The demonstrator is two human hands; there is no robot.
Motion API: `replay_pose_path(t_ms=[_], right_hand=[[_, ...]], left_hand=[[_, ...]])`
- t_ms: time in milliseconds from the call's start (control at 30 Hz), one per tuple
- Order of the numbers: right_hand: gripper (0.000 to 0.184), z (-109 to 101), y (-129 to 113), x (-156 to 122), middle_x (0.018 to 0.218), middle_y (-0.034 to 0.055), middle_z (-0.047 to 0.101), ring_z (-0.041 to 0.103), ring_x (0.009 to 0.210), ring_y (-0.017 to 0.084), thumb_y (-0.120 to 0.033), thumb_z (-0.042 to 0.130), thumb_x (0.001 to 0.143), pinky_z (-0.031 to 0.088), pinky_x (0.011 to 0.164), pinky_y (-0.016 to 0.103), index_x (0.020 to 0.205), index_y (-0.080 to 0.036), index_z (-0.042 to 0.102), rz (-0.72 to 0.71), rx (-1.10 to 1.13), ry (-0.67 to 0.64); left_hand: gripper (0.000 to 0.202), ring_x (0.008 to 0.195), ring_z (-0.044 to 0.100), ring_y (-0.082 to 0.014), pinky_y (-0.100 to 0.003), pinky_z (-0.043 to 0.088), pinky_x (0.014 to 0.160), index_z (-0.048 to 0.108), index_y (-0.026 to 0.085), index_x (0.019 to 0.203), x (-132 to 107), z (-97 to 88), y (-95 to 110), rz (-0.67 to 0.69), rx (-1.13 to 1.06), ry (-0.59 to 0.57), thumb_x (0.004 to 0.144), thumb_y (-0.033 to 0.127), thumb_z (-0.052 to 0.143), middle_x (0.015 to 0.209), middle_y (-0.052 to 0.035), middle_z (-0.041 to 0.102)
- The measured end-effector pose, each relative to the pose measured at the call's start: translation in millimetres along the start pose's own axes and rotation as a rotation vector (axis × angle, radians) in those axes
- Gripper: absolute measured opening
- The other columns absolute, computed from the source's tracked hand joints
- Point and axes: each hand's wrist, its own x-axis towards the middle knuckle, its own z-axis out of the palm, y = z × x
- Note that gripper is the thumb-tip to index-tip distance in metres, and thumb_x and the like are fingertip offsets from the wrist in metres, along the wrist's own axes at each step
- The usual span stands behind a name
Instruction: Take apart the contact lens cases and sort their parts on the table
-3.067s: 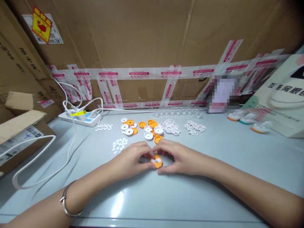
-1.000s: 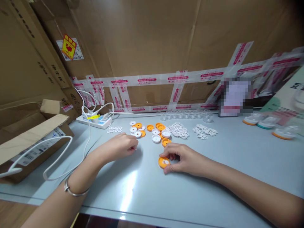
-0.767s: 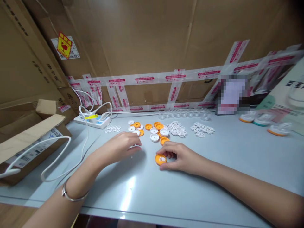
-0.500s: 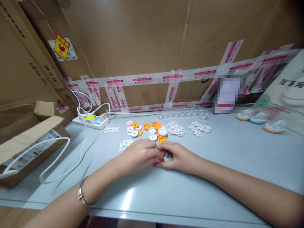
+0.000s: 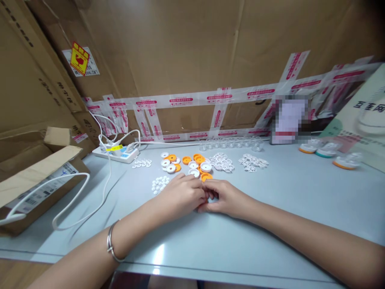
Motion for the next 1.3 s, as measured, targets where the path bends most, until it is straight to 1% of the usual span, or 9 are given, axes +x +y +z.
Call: replay_pose_path(t_ms=[400, 500, 633, 800, 933, 1000, 1100, 1200, 1300], right_hand=[[0.017, 4, 0, 1, 0.061, -0.0042, 0.045, 0.039, 0.057, 0.009, -0.022, 0.067, 0.064, 0.031, 0.053, 0.020, 0.064, -0.015, 0.052, -0.050, -0.025, 0.052], [0.014, 4, -1, 0, 0.060, -0.0047, 0.043, 0.038, 0.057, 0.009, -0.019, 0.066, 0.063, 0.031, 0.052, 0.020, 0.064, -0.016, 0.052, -0.049, -0.030, 0.045], [0.015, 3, -1, 0, 0.059, -0.0048, 0.043, 0.039, 0.057, 0.008, -0.020, 0.067, 0.063, 0.031, 0.052, 0.020, 0.063, -0.016, 0.052, -0.033, -0.031, 0.044], [0.023, 2, -3, -1, 0.062, -0.0035, 0.048, 0.042, 0.058, 0.009, -0.033, 0.070, 0.065, 0.034, 0.054, 0.020, 0.076, -0.016, 0.060, 0.007, -0.005, 0.008], [0.026, 2, -5, -2, 0.067, -0.0016, 0.053, 0.045, 0.062, 0.010, -0.036, 0.070, 0.065, 0.036, 0.057, 0.021, 0.081, -0.016, 0.063, 0.042, 0.009, -0.002], [0.027, 1, -6, -3, 0.068, -0.0011, 0.054, 0.046, 0.063, 0.010, -0.035, 0.070, 0.064, 0.036, 0.057, 0.022, 0.081, -0.016, 0.063, 0.062, 0.011, -0.007], [0.025, 0, -7, -4, 0.069, -0.0009, 0.054, 0.046, 0.063, 0.011, -0.034, 0.070, 0.065, 0.037, 0.057, 0.022, 0.081, -0.016, 0.063, 0.077, 0.005, -0.012], [0.024, -2, -6, -3, 0.069, -0.0007, 0.054, 0.047, 0.064, 0.011, -0.034, 0.069, 0.065, 0.037, 0.058, 0.022, 0.081, -0.016, 0.062, 0.078, 0.010, -0.019], [0.025, -2, -3, -3, 0.071, -0.0001, 0.055, 0.047, 0.065, 0.011, -0.035, 0.069, 0.066, 0.038, 0.059, 0.023, 0.082, -0.017, 0.062, 0.064, 0.020, -0.023]], left_hand=[[0.018, 0.069, 0.049, -0.0149, -0.029, 0.025, 0.060, 0.057, 0.015, 0.067, -5, 8.1, -1, 0.175, 0.188, 0.078, 0.084, 0.017, 0.050, 0.073, -0.0028, 0.061], [0.020, 0.067, 0.050, -0.0142, -0.029, 0.026, 0.060, 0.057, 0.016, 0.067, -6, 9.6, -4, 0.166, 0.161, 0.097, 0.084, 0.018, 0.048, 0.068, -0.0014, 0.061], [0.016, 0.068, 0.053, -0.0139, -0.028, 0.030, 0.061, 0.062, 0.017, 0.070, -5, 7.5, -5, 0.088, 0.067, 0.115, 0.081, 0.018, 0.050, 0.067, -0.0008, 0.062], [0.012, 0.067, 0.055, -0.0124, -0.025, 0.037, 0.063, 0.061, 0.016, 0.072, -9, -13.6, -13, 0.004, -0.084, 0.161, 0.080, 0.019, 0.052, 0.068, -0.0009, 0.063], [0.012, 0.071, 0.056, -0.0132, -0.025, 0.039, 0.067, 0.060, 0.016, 0.073, -27, -41.3, -34, -0.062, -0.100, 0.207, 0.080, 0.016, 0.050, 0.073, -0.0024, 0.064], [0.012, 0.071, 0.055, -0.0133, -0.025, 0.039, 0.067, 0.060, 0.016, 0.074, -37, -53.0, -47, -0.110, -0.086, 0.148, 0.079, 0.016, 0.049, 0.074, -0.0028, 0.064], [0.014, 0.067, 0.053, -0.0132, -0.025, 0.038, 0.067, 0.061, 0.017, 0.070, -48, -61.7, -58, -0.177, 0.004, -0.005, 0.078, 0.017, 0.049, 0.069, -0.0019, 0.061], [0.017, 0.066, 0.051, -0.0136, -0.026, 0.036, 0.065, 0.060, 0.016, 0.067, -55, -56.8, -57, -0.162, 0.093, -0.111, 0.079, 0.016, 0.048, 0.066, -0.0021, 0.059], [0.024, 0.067, 0.050, -0.0144, -0.027, 0.033, 0.064, 0.058, 0.016, 0.067, -67, -42.3, -52, -0.066, 0.185, -0.100, 0.083, 0.015, 0.041, 0.066, -0.0031, 0.059]])
